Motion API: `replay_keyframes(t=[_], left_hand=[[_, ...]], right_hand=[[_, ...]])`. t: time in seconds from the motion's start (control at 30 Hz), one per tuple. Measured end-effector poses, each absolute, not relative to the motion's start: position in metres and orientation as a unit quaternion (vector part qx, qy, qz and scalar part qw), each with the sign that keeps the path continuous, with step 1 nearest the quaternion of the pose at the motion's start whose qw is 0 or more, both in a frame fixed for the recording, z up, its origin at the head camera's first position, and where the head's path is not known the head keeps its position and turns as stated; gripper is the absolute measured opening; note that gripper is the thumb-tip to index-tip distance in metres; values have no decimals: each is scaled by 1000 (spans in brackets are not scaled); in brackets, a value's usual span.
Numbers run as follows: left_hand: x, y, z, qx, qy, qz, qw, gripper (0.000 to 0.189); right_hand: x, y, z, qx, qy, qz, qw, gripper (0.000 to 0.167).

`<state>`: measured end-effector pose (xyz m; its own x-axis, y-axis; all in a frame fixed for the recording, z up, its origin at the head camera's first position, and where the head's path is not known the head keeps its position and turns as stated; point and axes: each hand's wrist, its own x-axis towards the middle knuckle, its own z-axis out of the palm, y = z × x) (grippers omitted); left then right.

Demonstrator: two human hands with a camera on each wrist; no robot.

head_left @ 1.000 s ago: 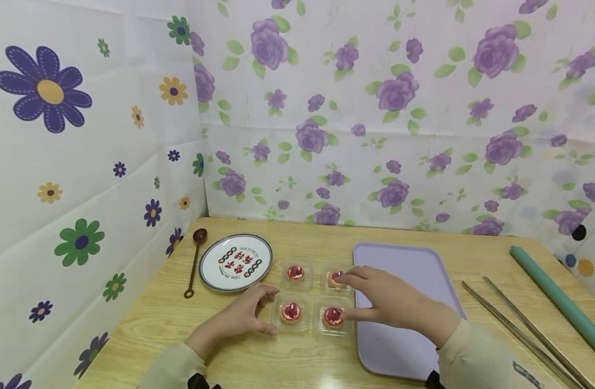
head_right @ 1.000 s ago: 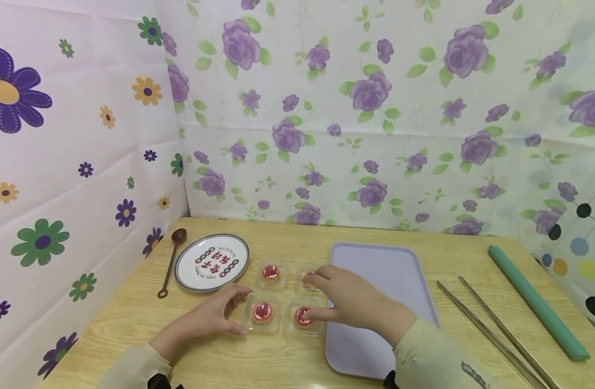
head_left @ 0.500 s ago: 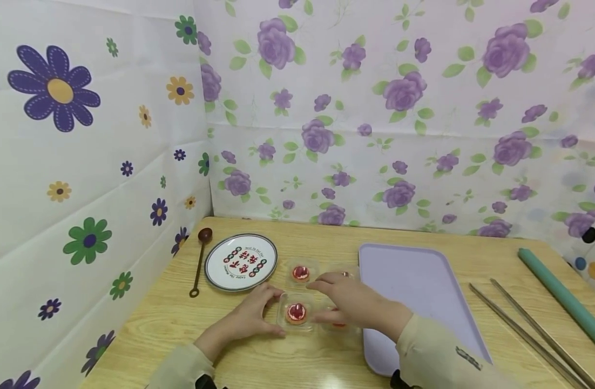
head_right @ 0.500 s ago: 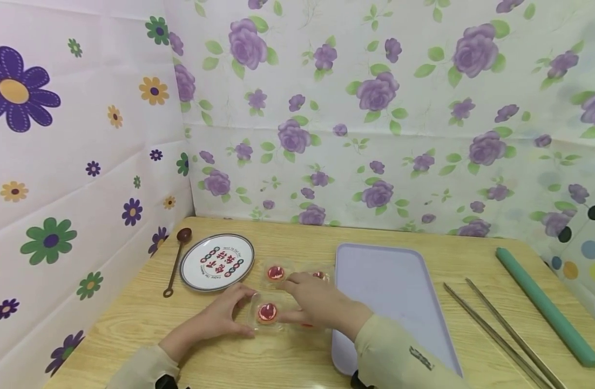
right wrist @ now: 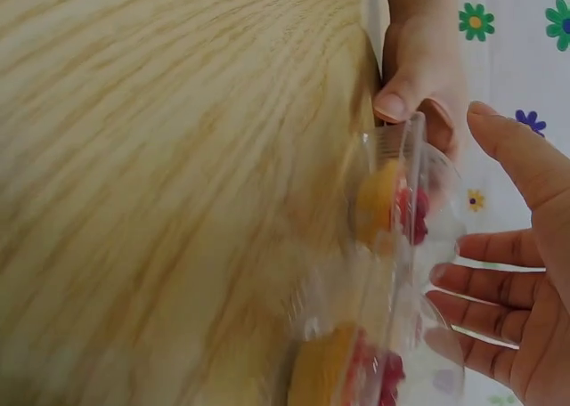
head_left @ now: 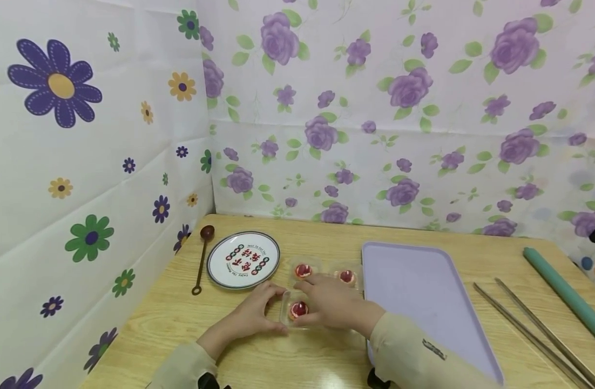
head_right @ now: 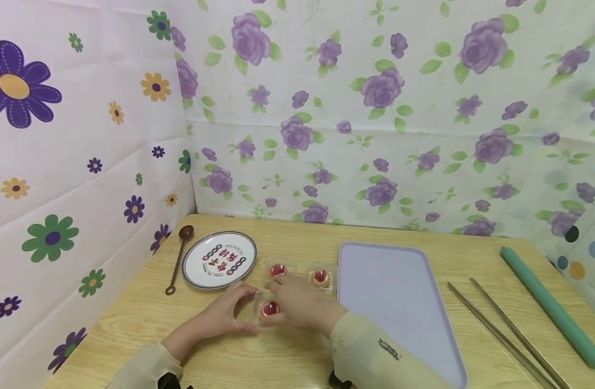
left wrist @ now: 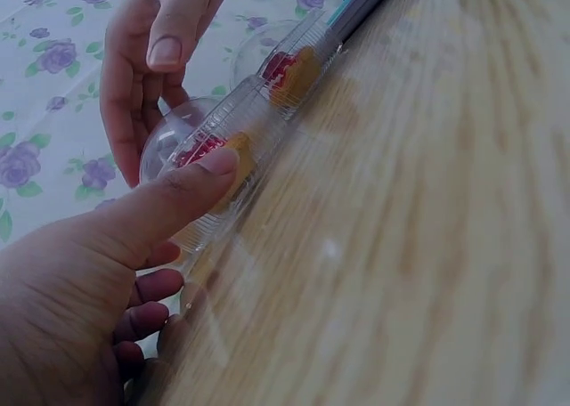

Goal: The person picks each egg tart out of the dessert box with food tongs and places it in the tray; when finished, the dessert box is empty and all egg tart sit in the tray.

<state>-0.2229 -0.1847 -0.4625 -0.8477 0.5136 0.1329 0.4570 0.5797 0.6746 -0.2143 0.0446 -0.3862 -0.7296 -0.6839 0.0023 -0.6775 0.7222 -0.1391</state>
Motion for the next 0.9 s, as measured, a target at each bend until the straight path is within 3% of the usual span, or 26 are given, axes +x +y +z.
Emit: replay_keyframes(t=[0.3, 0.9], left_hand=[[-222, -185, -464, 279, 887, 367, 11, 72], [-222, -181, -463, 277, 877, 391, 14, 65]], right_hand=[[-219, 28, -394, -341, 939, -39, 19, 98], [-224, 29, -399, -362, 930, -58, 2, 86]])
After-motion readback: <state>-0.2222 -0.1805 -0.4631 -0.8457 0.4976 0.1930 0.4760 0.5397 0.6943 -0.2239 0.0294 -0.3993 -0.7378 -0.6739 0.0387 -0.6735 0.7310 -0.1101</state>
